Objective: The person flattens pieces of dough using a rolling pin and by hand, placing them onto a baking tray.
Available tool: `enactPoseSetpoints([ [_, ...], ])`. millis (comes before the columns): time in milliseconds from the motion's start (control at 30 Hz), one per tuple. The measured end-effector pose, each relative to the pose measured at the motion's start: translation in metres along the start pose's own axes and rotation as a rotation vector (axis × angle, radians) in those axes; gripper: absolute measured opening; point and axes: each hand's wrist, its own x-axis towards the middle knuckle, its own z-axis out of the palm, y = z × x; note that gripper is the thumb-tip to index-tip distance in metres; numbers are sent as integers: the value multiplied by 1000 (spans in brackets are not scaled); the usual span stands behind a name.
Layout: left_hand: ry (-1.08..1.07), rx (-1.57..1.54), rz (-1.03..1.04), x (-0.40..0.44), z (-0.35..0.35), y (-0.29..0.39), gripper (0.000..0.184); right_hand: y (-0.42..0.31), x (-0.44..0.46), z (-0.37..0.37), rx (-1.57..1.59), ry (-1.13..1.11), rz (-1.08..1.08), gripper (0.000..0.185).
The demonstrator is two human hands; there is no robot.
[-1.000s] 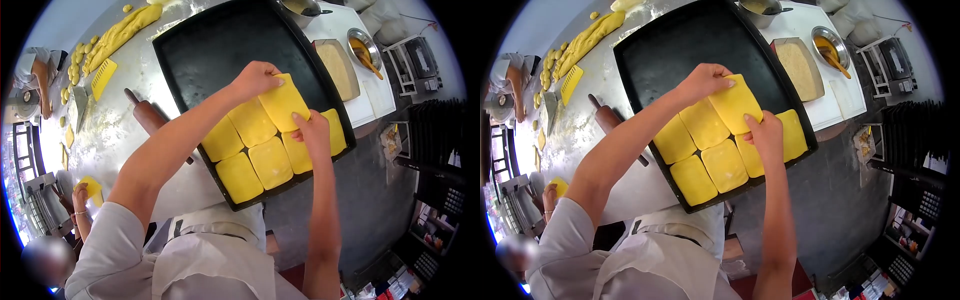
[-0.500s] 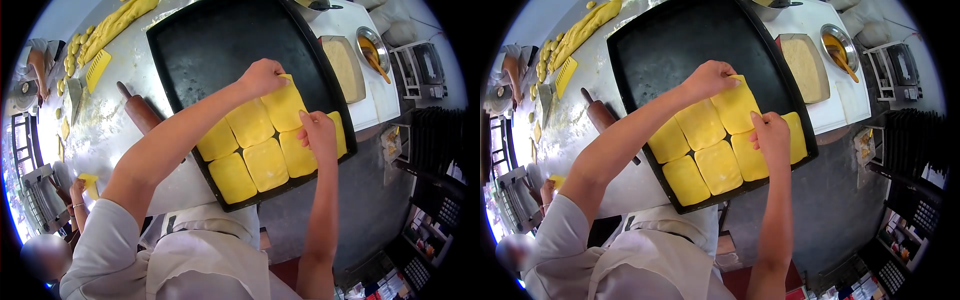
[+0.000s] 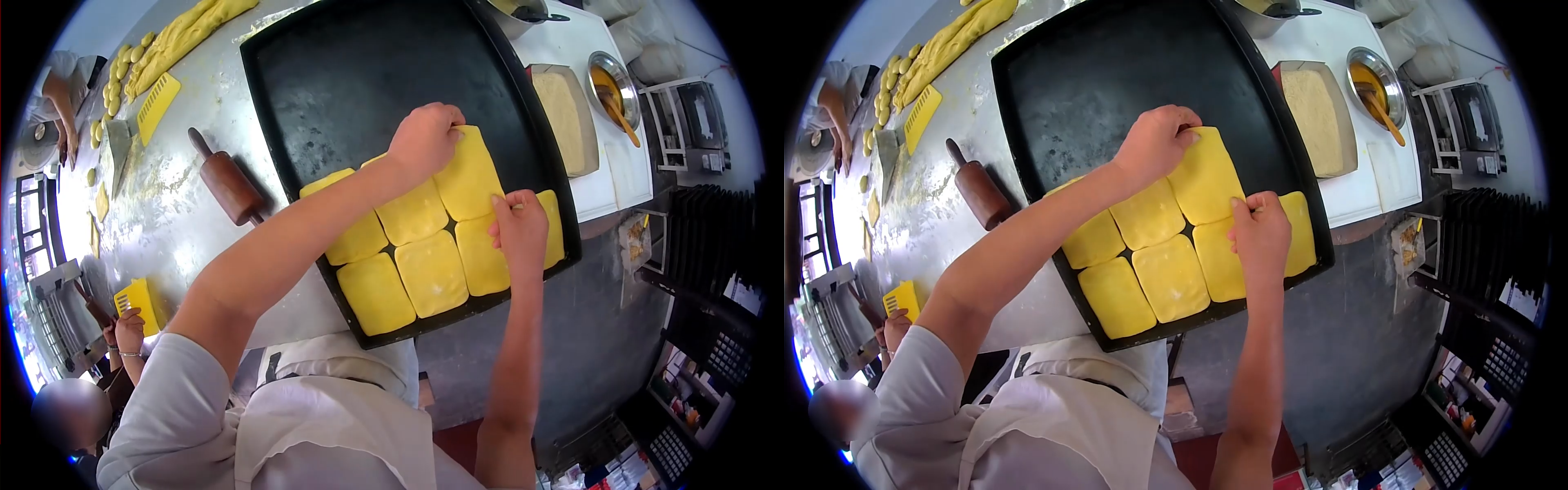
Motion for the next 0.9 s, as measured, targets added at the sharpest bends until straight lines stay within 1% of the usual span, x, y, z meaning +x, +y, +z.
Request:
enactPoseSetpoints([
  [67,56,24,71,-4,6,-6,23,0,-1,-1,8,2,4,17],
  [167,101,-123,33,-10,2,-9,28,1,-3,0,41,1,7,16],
  [267,190,-180,72,-28,-7,-12,35,-2,-12,-7,116,3,1,16],
  [333,200,-52,105,-41,-16,-18,39,-1,-22,-12,205,16,-12,17],
  [367,205,12,117,-49,-19,-20,42,0,-24,-13,330,-72,35,18],
  [433,176,144,282,-65,-23,-23,43,1,-26,-13,587,-249,129,19],
  [467,162,208,367,-71,-23,-22,44,-2,-26,-7,595,-272,142,21],
  [533,40,296,468,-83,-24,-14,46,-8,-27,10,609,-313,173,24],
  [567,-22,336,516,-87,-24,-11,48,3,-20,13,584,-346,137,27],
  [667,-85,445,513,-94,-20,-20,56,-1,-14,10,698,-350,238,30],
  [767,-156,460,460,-100,-25,-14,61,2,-22,9,605,-358,130,29],
  [867,-218,475,575,-117,-24,-6,62,-5,-28,-24,515,-277,66,24],
  [900,-263,489,577,-123,-20,-3,64,-4,-27,-31,476,-157,37,21],
])
